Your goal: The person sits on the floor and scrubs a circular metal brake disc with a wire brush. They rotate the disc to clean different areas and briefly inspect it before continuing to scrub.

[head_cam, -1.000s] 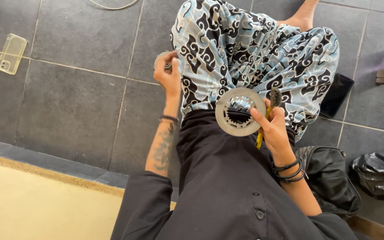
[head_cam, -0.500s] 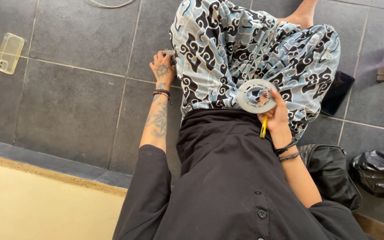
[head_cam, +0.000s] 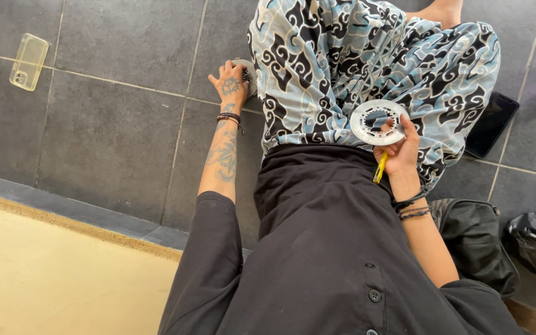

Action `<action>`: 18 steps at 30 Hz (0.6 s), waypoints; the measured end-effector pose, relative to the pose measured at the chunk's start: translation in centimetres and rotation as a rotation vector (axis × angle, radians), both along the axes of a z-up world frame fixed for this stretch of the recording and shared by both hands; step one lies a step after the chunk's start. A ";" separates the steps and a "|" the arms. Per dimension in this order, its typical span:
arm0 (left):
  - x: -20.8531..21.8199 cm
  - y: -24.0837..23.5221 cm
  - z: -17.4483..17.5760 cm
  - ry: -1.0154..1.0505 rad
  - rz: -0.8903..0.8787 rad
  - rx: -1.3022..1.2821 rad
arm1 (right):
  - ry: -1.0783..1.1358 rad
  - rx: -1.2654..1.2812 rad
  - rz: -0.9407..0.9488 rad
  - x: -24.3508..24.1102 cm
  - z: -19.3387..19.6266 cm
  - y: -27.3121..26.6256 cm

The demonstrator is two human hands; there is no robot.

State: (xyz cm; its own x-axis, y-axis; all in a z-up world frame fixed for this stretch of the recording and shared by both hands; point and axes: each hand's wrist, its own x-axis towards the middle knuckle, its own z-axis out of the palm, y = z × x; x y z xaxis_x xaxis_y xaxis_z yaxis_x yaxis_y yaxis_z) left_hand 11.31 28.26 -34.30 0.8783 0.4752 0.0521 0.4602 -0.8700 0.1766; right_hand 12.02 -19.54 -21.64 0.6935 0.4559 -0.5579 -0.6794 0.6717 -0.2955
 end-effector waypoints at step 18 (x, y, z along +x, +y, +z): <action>-1.9 2.6 -1.0 -0.008 0.109 -0.005 | -0.061 -0.008 -0.021 -0.2 -0.2 0.1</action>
